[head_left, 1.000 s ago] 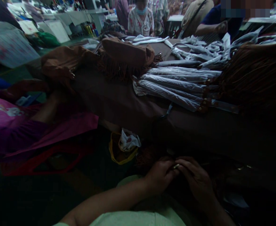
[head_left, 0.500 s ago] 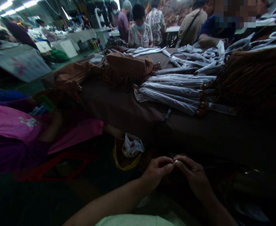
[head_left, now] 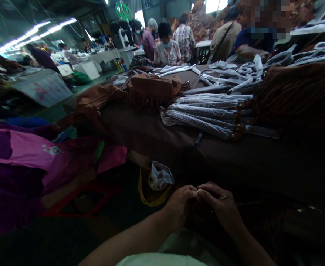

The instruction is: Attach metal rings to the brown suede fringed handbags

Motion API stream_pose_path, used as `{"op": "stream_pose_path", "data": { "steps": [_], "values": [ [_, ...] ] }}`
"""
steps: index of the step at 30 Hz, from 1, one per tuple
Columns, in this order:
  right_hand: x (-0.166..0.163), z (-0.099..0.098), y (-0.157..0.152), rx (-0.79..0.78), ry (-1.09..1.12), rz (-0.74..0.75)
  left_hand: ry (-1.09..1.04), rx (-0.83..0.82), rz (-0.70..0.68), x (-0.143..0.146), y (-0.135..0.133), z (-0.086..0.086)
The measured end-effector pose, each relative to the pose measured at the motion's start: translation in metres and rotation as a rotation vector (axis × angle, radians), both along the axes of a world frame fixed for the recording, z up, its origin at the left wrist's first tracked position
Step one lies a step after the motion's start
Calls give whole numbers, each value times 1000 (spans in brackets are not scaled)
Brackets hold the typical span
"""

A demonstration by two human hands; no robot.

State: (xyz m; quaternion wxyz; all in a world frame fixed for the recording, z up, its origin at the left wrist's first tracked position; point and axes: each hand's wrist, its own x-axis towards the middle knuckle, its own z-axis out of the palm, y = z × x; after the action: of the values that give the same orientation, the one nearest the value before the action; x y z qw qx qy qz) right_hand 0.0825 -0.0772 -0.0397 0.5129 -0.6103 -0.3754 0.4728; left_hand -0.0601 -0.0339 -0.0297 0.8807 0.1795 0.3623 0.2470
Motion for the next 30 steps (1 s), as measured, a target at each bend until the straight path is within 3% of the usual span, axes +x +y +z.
{"op": "stream_pose_path", "data": {
  "steps": [10, 18, 21, 23, 28, 30],
  "values": [
    [-8, -1, 9, -33, 22, -21, -9, -133, 14, -6, 3, 2],
    [-5, -3, 9, -64, 76, 10, 54, 27, 30, -7, 0, -14],
    [-4, -2, 9, -29, 77, 19, 46, 179, -1, -9, -1, -18],
    [-4, 0, 9, 51, 63, 60, 54, 354, -119, -8, 0, -15],
    [5, 9, 11, 183, 4, 294, 98, 1007, -358, -4, 15, 1],
    [14, 16, 12, 194, -28, 405, 101, 1085, -495, -5, 26, 8]
  ]
}}
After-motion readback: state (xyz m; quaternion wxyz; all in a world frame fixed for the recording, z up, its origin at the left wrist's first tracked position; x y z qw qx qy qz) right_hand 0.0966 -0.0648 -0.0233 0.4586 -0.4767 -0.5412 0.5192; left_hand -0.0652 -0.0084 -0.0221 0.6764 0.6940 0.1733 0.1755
